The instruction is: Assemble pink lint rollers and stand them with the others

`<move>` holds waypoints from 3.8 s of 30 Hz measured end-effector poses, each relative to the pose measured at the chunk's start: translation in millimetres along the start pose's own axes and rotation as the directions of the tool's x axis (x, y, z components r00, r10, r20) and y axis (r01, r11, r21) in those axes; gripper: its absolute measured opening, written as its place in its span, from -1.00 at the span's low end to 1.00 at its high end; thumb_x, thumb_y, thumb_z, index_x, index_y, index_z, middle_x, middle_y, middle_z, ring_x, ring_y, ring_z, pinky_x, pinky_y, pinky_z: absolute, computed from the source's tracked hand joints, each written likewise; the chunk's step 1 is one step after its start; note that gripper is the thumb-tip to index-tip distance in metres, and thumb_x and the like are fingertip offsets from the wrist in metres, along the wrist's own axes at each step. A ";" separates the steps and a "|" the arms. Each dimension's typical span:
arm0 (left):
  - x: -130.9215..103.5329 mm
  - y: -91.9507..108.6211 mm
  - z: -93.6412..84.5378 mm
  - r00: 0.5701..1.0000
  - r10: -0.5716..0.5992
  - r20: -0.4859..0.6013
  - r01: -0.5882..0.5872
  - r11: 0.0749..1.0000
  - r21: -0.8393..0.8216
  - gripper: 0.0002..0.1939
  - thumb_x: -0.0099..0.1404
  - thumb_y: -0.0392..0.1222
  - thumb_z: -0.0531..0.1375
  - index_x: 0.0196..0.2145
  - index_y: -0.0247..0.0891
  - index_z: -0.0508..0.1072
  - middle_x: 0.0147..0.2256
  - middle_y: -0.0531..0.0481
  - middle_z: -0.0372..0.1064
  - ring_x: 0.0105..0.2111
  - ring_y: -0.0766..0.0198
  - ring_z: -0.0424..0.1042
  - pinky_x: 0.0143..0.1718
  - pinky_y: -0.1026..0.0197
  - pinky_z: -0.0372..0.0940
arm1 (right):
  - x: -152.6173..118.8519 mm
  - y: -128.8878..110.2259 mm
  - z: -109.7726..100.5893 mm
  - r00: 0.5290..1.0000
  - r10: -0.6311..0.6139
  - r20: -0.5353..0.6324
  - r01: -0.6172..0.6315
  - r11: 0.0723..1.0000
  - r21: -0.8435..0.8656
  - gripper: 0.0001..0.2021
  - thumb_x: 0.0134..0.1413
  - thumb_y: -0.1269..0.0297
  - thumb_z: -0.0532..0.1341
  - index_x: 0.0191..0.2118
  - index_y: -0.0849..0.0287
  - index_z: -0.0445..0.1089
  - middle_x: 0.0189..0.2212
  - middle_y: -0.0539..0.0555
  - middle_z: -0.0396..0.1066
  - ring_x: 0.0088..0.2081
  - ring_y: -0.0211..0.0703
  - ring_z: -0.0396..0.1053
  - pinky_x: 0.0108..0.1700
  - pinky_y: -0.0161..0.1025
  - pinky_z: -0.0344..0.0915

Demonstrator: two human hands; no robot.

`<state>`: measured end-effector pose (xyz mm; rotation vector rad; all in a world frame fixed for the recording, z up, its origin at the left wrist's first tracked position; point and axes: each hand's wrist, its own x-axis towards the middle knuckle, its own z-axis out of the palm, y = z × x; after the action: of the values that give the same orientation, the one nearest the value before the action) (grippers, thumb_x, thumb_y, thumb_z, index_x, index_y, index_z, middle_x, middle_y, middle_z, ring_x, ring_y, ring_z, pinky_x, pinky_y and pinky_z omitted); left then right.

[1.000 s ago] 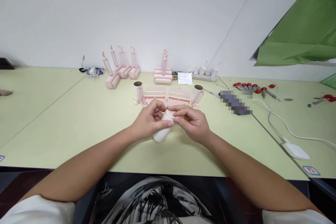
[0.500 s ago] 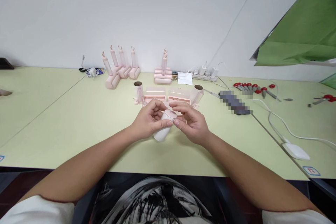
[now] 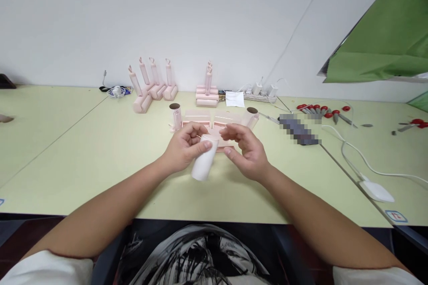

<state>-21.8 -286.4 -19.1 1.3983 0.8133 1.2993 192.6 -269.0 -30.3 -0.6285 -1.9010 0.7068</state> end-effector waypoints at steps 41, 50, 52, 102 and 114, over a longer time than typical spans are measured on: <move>11.6 18.6 -21.2 0.965 0.004 -0.262 -0.075 0.963 -0.259 -0.55 -0.02 0.01 0.47 -0.38 -0.23 0.33 -0.49 0.15 0.32 -0.54 0.43 0.35 -0.57 0.39 0.38 | 6.3 -1.0 12.0 0.952 0.220 0.212 -0.168 0.956 -0.240 -0.90 -0.07 0.42 0.25 -0.44 0.15 0.28 -0.36 0.03 0.32 -0.36 -0.20 0.29 -0.33 -0.27 0.20; 10.3 23.5 -20.8 0.958 0.081 -0.274 -0.152 0.957 -0.246 -0.56 -0.02 -0.05 0.47 -0.36 -0.24 0.31 -0.37 0.10 0.36 -0.38 0.32 0.44 -0.47 0.24 0.51 | 7.2 4.0 12.9 0.931 0.359 -0.064 -0.317 0.882 0.349 -0.76 0.00 0.16 0.41 -0.30 0.11 0.39 -0.09 0.15 0.52 -0.09 -0.06 0.50 -0.05 -0.09 0.41; 10.4 23.3 -20.4 0.954 0.102 -0.283 -0.173 0.955 -0.240 -0.56 -0.03 -0.10 0.47 -0.35 -0.24 0.31 -0.30 0.07 0.36 -0.32 0.29 0.45 -0.42 0.18 0.54 | 8.3 3.9 13.7 0.927 0.353 -0.127 -0.267 0.859 0.436 -0.71 -0.04 0.14 0.44 -0.26 0.09 0.39 -0.12 0.10 0.54 -0.13 -0.12 0.51 -0.05 -0.12 0.43; -8.9 -25.5 13.3 0.798 0.379 0.469 -0.601 0.566 0.564 -0.55 0.20 -0.47 0.13 0.02 -0.17 0.22 0.14 -0.31 0.13 0.22 -0.04 0.21 0.04 -0.09 0.38 | 1.0 4.9 38.7 0.907 0.297 -0.299 -0.218 0.937 0.272 -0.70 0.24 -0.05 0.19 -0.27 0.10 0.39 -0.31 0.05 0.46 -0.26 -0.11 0.40 -0.18 -0.15 0.37; -12.7 -24.1 19.8 0.808 0.369 0.460 -0.588 0.552 0.591 -0.20 0.03 -0.18 0.40 0.15 -0.12 0.10 0.26 -0.39 0.01 0.27 -0.21 0.12 -0.01 -0.17 0.39 | 4.2 2.0 36.5 0.895 0.394 -0.211 -0.299 0.878 0.373 -0.66 0.16 -0.13 0.22 -0.28 0.07 0.38 -0.30 0.04 0.47 -0.25 -0.11 0.41 -0.18 -0.14 0.41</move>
<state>-1.2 -296.7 -43.7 2.5455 0.7866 1.1579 157.9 -272.1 -42.1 -0.8187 -1.3740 1.0833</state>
